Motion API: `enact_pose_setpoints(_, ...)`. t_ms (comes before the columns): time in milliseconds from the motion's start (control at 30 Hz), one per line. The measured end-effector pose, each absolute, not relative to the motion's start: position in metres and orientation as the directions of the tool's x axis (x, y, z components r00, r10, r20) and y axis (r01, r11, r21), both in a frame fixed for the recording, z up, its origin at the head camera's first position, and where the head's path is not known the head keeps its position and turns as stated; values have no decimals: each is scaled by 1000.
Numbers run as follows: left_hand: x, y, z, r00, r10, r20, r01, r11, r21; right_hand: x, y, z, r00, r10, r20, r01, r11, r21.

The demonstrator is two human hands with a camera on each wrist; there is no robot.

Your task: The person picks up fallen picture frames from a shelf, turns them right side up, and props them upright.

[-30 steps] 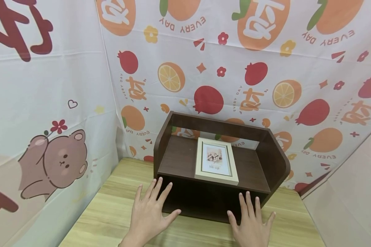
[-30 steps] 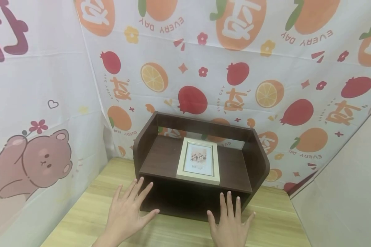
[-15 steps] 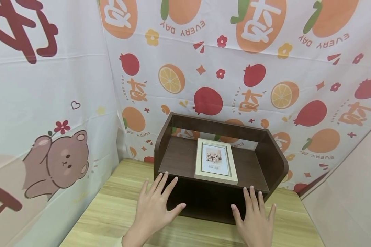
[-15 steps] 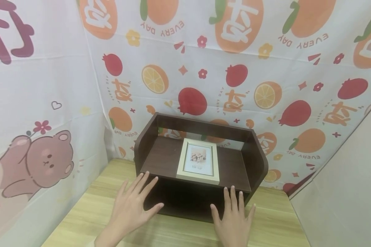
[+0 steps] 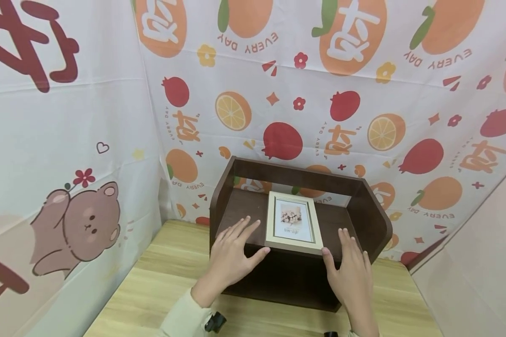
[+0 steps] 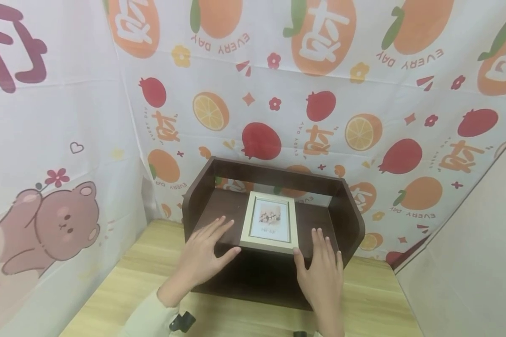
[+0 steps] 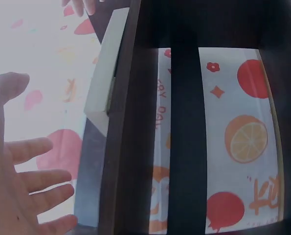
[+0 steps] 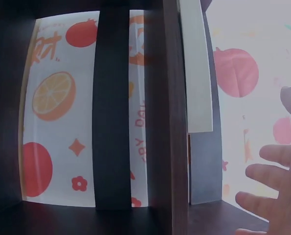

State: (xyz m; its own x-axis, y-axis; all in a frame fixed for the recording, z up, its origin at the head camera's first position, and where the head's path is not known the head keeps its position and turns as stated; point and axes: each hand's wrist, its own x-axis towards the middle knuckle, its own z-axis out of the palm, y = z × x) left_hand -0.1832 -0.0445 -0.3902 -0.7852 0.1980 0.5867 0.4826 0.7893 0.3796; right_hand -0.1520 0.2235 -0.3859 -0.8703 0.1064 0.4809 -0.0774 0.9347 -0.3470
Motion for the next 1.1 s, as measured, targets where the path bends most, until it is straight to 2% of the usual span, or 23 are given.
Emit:
enact_pose_setpoints(267, -211, -32, -387, -891, 167, 423, 405, 714, 571, -177, 226, -382, -917, 125, 378, -50, 906, -421)
enact_pose_setpoints(500, -237, -23, -388, -937, 152, 316, 335, 655, 678, -202, 229, -389, -928, 98, 360, -76, 895, -439)
enact_pose_setpoints(700, -252, -22, -390, -953, 167, 252, 299, 657, 692, -217, 232, -395, -944, 61, 323, -88, 900, -427)
enact_pose_setpoints(1100, -261, -25, -389, -953, 210, 219, 303, 693, 655, -226, 240, -402, -953, 39, 300, -92, 906, -413)
